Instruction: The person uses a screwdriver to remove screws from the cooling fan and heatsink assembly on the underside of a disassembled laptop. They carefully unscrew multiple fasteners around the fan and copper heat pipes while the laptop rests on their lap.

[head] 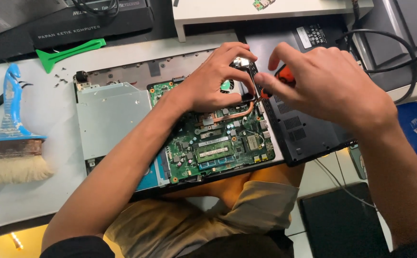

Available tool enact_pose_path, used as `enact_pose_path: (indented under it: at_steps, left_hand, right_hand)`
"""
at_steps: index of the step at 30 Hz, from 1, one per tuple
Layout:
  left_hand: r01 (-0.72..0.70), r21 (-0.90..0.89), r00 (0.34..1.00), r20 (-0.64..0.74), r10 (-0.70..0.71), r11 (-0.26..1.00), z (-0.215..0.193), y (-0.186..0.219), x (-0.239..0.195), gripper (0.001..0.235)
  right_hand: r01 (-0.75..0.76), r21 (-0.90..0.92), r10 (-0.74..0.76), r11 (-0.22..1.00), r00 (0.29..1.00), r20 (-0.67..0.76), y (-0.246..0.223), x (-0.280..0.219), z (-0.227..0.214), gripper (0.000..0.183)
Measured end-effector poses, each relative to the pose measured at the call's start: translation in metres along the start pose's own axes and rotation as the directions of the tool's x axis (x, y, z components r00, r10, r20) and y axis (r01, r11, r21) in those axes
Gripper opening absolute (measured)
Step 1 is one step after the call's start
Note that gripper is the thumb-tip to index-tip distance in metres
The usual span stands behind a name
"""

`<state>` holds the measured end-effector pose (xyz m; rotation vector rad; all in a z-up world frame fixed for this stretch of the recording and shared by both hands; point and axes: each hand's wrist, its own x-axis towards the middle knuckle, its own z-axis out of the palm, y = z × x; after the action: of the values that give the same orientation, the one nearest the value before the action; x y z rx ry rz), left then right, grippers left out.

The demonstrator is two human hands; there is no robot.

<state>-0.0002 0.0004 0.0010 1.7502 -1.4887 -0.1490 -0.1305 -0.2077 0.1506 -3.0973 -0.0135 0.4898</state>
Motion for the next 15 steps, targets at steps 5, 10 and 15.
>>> enact_pose_path:
  at_steps: [5, 10, 15]
  left_hand:
    - [0.000, -0.024, 1.000, -0.025, -0.001, 1.000, -0.001, 0.002, 0.000, 0.034]
    - [0.007, -0.021, 1.000, -0.006, -0.008, 1.000, 0.000, 0.002, 0.000, 0.032]
    - [0.015, -0.010, 1.000, -0.005, -0.015, 1.000, -0.001, 0.001, 0.000, 0.032]
  right_hand:
    - [0.131, -0.043, -0.135, 0.990, 0.986, -0.099, 0.008, 0.000, 0.003, 0.053]
    - [0.025, -0.056, -0.030, 0.998, 0.996, -0.080, -0.001, 0.001, 0.002, 0.057]
    - [0.093, -0.036, -0.096, 0.995, 0.993, -0.073, 0.006, 0.005, 0.005, 0.067]
